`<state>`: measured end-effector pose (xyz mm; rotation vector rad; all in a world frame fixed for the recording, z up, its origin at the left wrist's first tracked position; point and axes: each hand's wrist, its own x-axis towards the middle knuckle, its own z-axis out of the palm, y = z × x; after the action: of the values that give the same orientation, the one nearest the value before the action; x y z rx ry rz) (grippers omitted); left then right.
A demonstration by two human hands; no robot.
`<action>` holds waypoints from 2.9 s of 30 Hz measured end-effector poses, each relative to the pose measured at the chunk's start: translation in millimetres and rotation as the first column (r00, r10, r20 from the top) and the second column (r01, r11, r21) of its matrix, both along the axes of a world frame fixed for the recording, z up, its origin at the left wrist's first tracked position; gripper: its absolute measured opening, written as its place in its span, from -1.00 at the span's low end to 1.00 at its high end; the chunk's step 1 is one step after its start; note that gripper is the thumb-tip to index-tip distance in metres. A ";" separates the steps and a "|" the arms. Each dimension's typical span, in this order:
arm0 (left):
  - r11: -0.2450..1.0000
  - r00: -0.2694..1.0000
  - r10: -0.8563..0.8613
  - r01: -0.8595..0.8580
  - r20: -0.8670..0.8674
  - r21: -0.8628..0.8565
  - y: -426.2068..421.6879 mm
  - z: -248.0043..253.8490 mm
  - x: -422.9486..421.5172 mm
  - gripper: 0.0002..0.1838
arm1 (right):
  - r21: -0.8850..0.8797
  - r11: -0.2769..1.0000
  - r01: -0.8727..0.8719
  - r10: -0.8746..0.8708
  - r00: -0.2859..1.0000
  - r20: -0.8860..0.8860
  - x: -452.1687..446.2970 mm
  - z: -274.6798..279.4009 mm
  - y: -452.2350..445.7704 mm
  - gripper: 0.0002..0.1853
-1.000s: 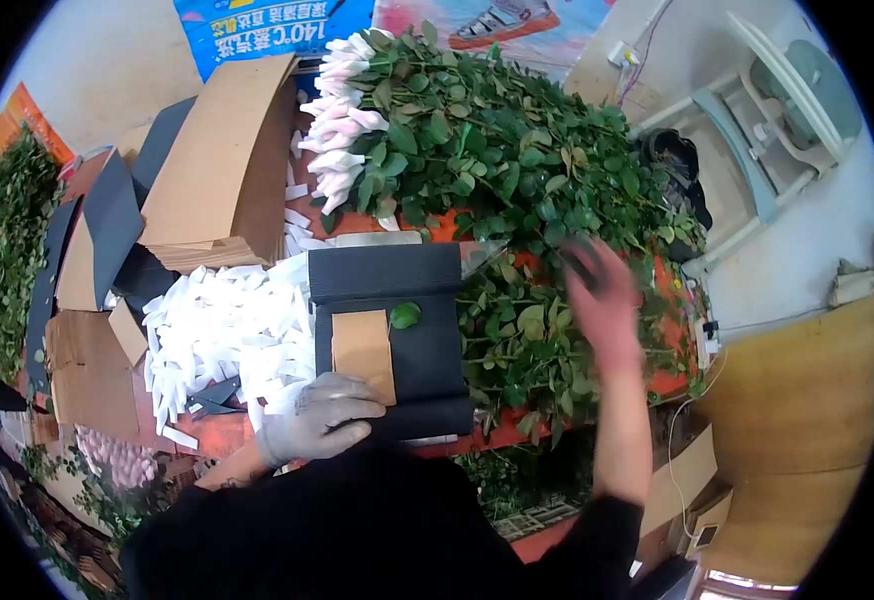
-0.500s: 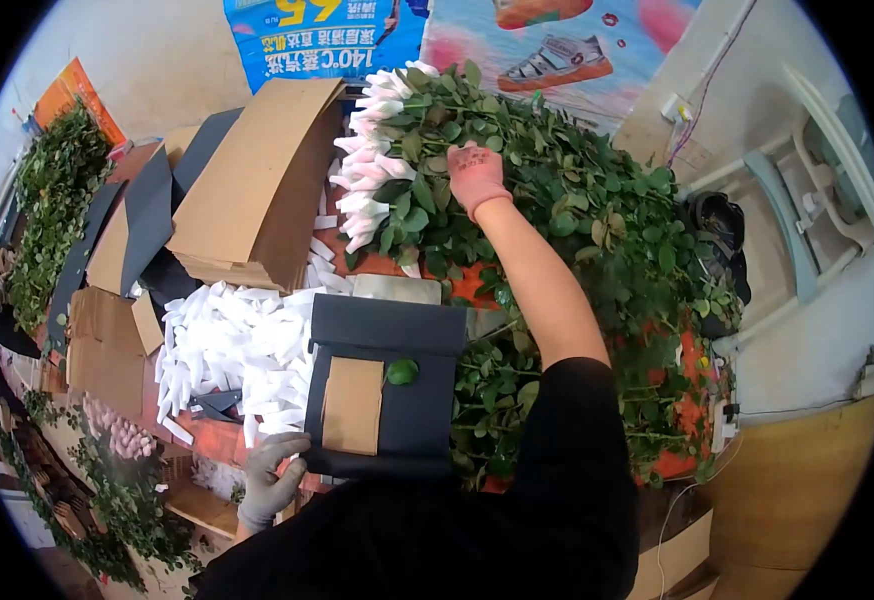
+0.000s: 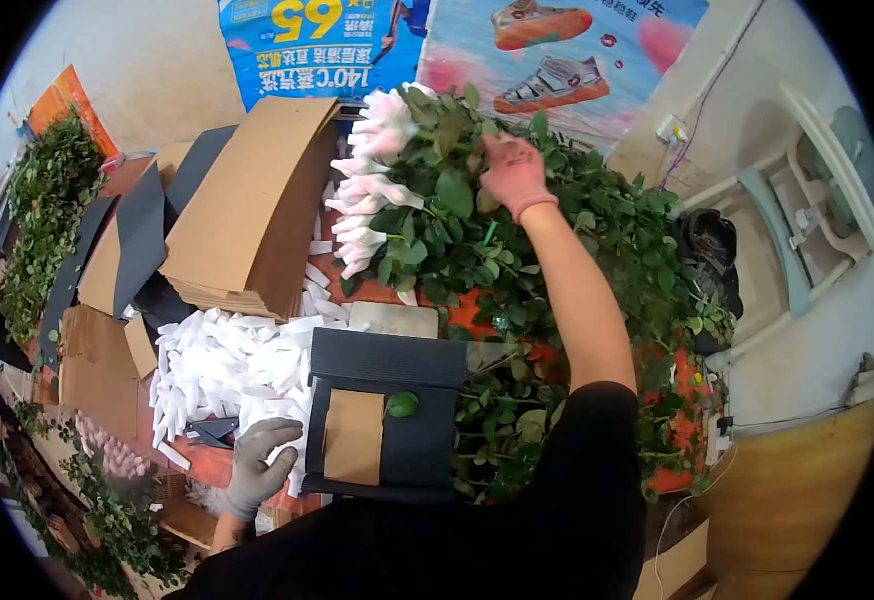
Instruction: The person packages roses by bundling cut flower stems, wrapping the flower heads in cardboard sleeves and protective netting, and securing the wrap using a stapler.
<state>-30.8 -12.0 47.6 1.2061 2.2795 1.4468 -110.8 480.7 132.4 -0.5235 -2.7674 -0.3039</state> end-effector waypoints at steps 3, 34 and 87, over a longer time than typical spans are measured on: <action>1.000 1.000 -0.009 0.009 -0.011 -0.008 2.7 -6.5 -5.0 -0.76 | -0.121 0.993 -0.012 -0.007 0.988 -0.155 12.1 30.0 23.4 -0.40; 0.998 1.000 -0.001 0.002 -0.017 0.057 7.4 2.3 -4.3 -0.77 | 0.062 0.996 -0.069 0.090 0.554 -0.828 246.8 231.5 199.3 -0.69; 0.909 0.853 0.192 0.033 -0.486 0.416 250.8 402.1 -92.0 -0.64 | -0.260 0.576 -0.775 0.329 0.511 -0.795 191.8 449.0 -138.3 -0.63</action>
<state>-122.8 238.8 449.7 1.8406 2.4382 1.8950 81.0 342.3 581.4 0.2328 -2.0346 0.8203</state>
